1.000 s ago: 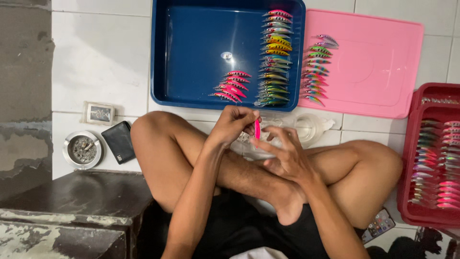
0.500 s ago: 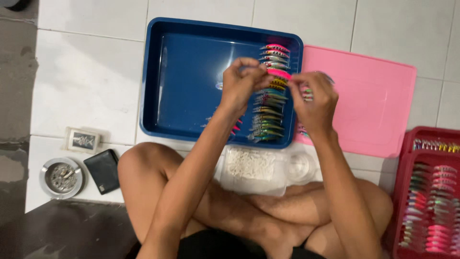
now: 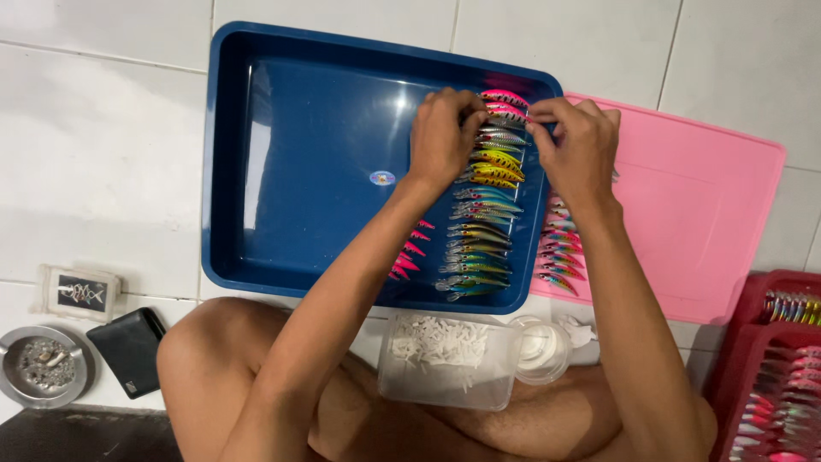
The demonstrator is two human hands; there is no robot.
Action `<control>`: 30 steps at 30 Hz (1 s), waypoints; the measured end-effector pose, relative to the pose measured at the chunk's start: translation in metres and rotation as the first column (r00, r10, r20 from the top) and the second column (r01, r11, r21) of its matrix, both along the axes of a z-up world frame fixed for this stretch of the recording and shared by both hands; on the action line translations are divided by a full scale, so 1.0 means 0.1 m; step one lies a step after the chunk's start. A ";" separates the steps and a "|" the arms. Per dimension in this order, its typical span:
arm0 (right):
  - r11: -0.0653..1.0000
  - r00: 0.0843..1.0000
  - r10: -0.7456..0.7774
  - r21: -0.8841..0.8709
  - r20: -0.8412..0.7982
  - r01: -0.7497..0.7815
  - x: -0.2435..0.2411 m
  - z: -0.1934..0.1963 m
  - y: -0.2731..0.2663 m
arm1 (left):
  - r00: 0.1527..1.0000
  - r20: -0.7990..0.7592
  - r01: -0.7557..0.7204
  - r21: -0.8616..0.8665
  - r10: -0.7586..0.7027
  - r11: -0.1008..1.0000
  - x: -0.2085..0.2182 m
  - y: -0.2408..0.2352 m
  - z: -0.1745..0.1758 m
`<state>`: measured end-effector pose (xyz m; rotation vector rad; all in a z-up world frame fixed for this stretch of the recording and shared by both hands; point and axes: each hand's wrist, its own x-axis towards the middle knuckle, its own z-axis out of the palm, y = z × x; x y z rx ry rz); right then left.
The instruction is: The person sits on the floor and assembles fishing lures by inserting small white plastic pieces into the body of pink lures. They pick up a lure, insert the piece, and place it into a blue tray, repeating this process for multiple lures.
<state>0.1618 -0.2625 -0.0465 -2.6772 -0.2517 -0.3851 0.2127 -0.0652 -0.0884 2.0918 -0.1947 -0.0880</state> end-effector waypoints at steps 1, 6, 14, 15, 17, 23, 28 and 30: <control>1.000 1.000 -0.002 -0.001 -0.006 0.002 -0.01 -0.02 0.00 | 1.000 -0.006 0.002 -0.001 -0.002 1.000 -0.02 0.02 0.00; 1.000 0.997 -0.009 -0.005 -0.076 0.008 0.03 -0.09 -0.04 | 0.999 0.042 0.034 -0.048 -0.032 0.998 -0.01 0.07 -0.03; 0.999 0.993 -0.012 -0.048 -0.118 0.006 0.02 -0.06 -0.04 | 0.999 -0.018 0.039 -0.035 -0.039 0.999 0.00 0.06 -0.15; 0.999 0.992 -0.005 -0.042 -0.129 0.000 0.02 -0.05 -0.03 | 0.998 -0.039 0.043 -0.028 -0.044 0.999 0.01 0.06 -0.14; 0.999 0.993 -0.005 -0.043 -0.119 0.000 0.01 -0.06 -0.05 | 0.998 -0.038 0.043 -0.018 -0.044 0.999 0.02 0.07 -0.13; 0.997 0.996 0.023 0.081 -0.083 -0.016 -0.17 0.21 0.01 | 1.000 -0.004 0.009 -0.009 -0.009 1.000 0.05 0.20 -0.03; 0.919 0.998 0.062 0.390 0.018 -0.064 -0.87 0.61 0.25 | 0.994 0.061 -0.082 -0.059 0.086 0.995 -0.05 0.66 0.33; 0.922 1.000 0.021 0.387 0.005 -0.022 -1.26 0.63 0.31 | 0.998 0.011 -0.062 -0.014 0.062 0.998 -0.13 0.86 0.47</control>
